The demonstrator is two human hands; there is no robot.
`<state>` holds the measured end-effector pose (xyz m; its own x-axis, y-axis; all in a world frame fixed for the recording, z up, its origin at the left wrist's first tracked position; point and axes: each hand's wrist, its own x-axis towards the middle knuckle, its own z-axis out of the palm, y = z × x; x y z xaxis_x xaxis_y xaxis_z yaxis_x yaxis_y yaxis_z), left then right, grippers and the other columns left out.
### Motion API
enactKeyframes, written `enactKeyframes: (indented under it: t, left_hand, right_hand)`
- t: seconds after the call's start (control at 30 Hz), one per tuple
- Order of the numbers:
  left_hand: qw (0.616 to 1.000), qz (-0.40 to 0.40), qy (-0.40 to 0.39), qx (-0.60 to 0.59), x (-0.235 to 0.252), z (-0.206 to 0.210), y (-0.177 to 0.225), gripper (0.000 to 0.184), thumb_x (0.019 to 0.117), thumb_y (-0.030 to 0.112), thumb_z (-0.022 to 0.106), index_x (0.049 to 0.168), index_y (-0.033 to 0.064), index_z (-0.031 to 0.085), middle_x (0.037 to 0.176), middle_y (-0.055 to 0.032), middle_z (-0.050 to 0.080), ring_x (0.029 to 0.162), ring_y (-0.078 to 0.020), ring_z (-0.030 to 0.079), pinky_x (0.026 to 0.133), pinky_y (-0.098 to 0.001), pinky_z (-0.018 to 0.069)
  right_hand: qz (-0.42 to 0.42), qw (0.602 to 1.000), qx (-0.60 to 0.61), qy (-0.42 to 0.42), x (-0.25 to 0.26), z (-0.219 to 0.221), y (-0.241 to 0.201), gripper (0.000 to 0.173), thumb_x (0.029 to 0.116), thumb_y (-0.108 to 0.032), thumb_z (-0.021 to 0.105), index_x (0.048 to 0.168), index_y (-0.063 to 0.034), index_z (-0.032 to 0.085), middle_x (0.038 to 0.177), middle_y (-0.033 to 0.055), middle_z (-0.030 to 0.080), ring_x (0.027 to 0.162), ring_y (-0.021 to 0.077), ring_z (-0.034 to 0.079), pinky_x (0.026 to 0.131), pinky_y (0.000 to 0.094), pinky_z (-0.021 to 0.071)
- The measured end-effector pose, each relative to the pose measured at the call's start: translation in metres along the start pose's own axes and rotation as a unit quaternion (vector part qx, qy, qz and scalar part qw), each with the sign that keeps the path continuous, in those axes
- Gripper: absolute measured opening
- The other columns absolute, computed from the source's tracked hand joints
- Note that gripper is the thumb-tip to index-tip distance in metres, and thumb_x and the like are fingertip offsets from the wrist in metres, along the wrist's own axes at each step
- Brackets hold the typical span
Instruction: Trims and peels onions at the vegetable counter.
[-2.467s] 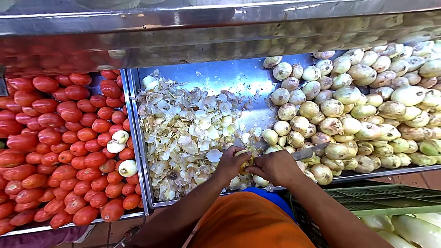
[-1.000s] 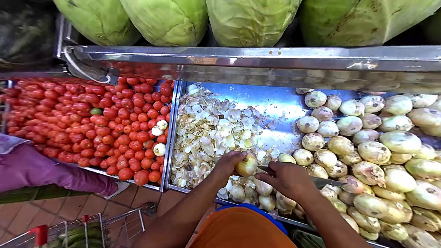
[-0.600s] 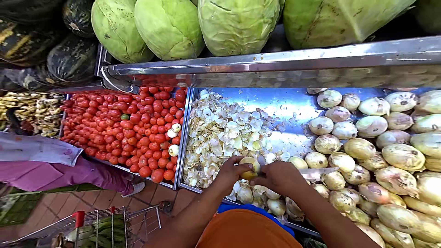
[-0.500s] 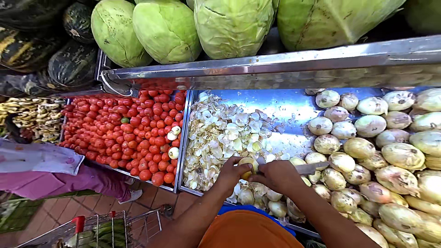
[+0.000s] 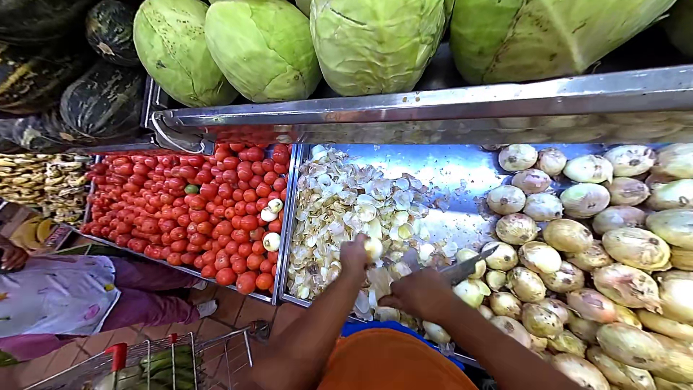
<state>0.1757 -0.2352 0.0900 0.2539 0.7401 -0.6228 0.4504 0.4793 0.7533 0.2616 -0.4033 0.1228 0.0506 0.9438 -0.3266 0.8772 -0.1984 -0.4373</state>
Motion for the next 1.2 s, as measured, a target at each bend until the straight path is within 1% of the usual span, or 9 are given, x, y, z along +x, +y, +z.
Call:
enactKeyframes:
  t: [0.03, 0.1, 0.2, 0.33, 0.5, 0.63, 0.87, 1.07, 1.2]
  left_hand:
    - [0.998, -0.021, -0.028, -0.045, 0.007, -0.008, 0.010, 0.048, 0.1007, 0.043, 0.055, 0.124, 0.0013, 0.061, 0.110, -0.0210, 0.066, 0.093, -0.0328, 0.065, 0.076, -0.0517, 0.0551]
    - [0.989, -0.054, -0.097, -0.096, 0.010, -0.022, 0.030, 0.048, 0.1014, 0.046, 0.051, 0.131, 0.0079, 0.057, 0.114, -0.0179, 0.065, 0.090, -0.0294, 0.066, 0.071, -0.0448, 0.0558]
    - [0.984, -0.061, -0.137, -0.100, -0.007, -0.032, 0.036, 0.053, 0.1022, 0.050, 0.047, 0.133, 0.0076, 0.056, 0.112, -0.0194, 0.066, 0.087, -0.0299, 0.067, 0.071, -0.0429, 0.0567]
    - [0.980, -0.049, -0.169, -0.091, -0.027, -0.036, 0.032, 0.058, 0.1037, 0.056, 0.047, 0.135, 0.0078, 0.056, 0.115, -0.0179, 0.066, 0.094, -0.0279, 0.067, 0.078, -0.0407, 0.0566]
    - [0.977, 0.010, -0.208, -0.045, -0.040, -0.040, 0.029, 0.033, 0.1031, 0.027, 0.059, 0.126, 0.0043, 0.051, 0.111, -0.0186, 0.065, 0.094, -0.0277, 0.067, 0.081, -0.0431, 0.0573]
    - [0.979, 0.034, -0.202, 0.003, -0.051, -0.037, 0.026, 0.038, 0.0962, 0.018, 0.070, 0.125, 0.0038, 0.049, 0.107, -0.0172, 0.065, 0.092, -0.0266, 0.067, 0.080, -0.0420, 0.0568]
    - [0.980, 0.043, -0.195, 0.005, -0.065, -0.021, 0.016, 0.045, 0.0906, 0.009, 0.072, 0.131, 0.0037, 0.053, 0.116, -0.0174, 0.064, 0.095, -0.0270, 0.067, 0.082, -0.0431, 0.0579]
    - [0.994, 0.075, -0.085, -0.002, -0.069, 0.003, 0.003, 0.047, 0.0804, 0.003, 0.078, 0.120, 0.0005, 0.053, 0.101, -0.0185, 0.065, 0.083, -0.0277, 0.067, 0.072, -0.0440, 0.0581]
    - [0.998, 0.051, -0.024, -0.019, -0.048, 0.018, -0.006, 0.044, 0.0859, 0.015, 0.076, 0.120, -0.0014, 0.054, 0.098, -0.0212, 0.066, 0.084, -0.0318, 0.067, 0.071, -0.0494, 0.0571]
  right_hand:
    - [0.001, 0.999, 0.009, -0.041, 0.002, 0.007, -0.007, 0.080, 0.1006, -0.074, 0.029, 0.097, -0.0040, 0.067, 0.088, 0.0209, 0.070, 0.090, 0.0433, 0.071, 0.076, 0.0658, 0.0529]
    - [0.030, 0.996, 0.047, -0.075, 0.009, 0.012, -0.006, 0.064, 0.1045, -0.062, 0.040, 0.108, -0.0034, 0.065, 0.100, 0.0216, 0.070, 0.100, 0.0432, 0.069, 0.082, 0.0649, 0.0521]
    - [0.066, 0.990, 0.119, -0.047, 0.007, 0.000, 0.003, 0.049, 0.1021, -0.053, 0.056, 0.116, -0.0083, 0.067, 0.109, 0.0159, 0.070, 0.105, 0.0370, 0.068, 0.088, 0.0611, 0.0538]
    - [0.085, 0.988, 0.119, 0.044, -0.004, -0.022, 0.012, 0.056, 0.1022, -0.063, 0.047, 0.110, -0.0108, 0.067, 0.094, 0.0107, 0.069, 0.089, 0.0305, 0.069, 0.078, 0.0549, 0.0560]
    - [0.118, 0.989, 0.085, 0.034, -0.004, -0.047, 0.007, 0.074, 0.0899, -0.081, 0.049, 0.100, -0.0099, 0.068, 0.086, 0.0100, 0.068, 0.085, 0.0305, 0.069, 0.074, 0.0548, 0.0549]
    - [0.147, 0.988, 0.045, -0.014, -0.005, -0.056, 0.004, 0.079, 0.0876, -0.084, 0.047, 0.098, -0.0089, 0.068, 0.086, 0.0120, 0.069, 0.088, 0.0328, 0.070, 0.075, 0.0559, 0.0552]
    - [0.118, 0.992, 0.033, -0.031, -0.004, -0.047, 0.003, 0.080, 0.0902, -0.085, 0.040, 0.087, -0.0091, 0.067, 0.081, 0.0120, 0.067, 0.085, 0.0331, 0.069, 0.072, 0.0564, 0.0538]
    - [0.056, 0.996, -0.059, 0.038, 0.000, -0.032, 0.010, 0.075, 0.1013, -0.073, 0.029, 0.087, -0.0086, 0.065, 0.076, 0.0124, 0.067, 0.080, 0.0337, 0.071, 0.068, 0.0540, 0.0540]
    - [0.036, 0.998, -0.052, -0.006, -0.002, -0.026, 0.008, 0.074, 0.1012, -0.072, 0.033, 0.093, -0.0067, 0.068, 0.084, 0.0174, 0.070, 0.086, 0.0403, 0.071, 0.073, 0.0622, 0.0538]
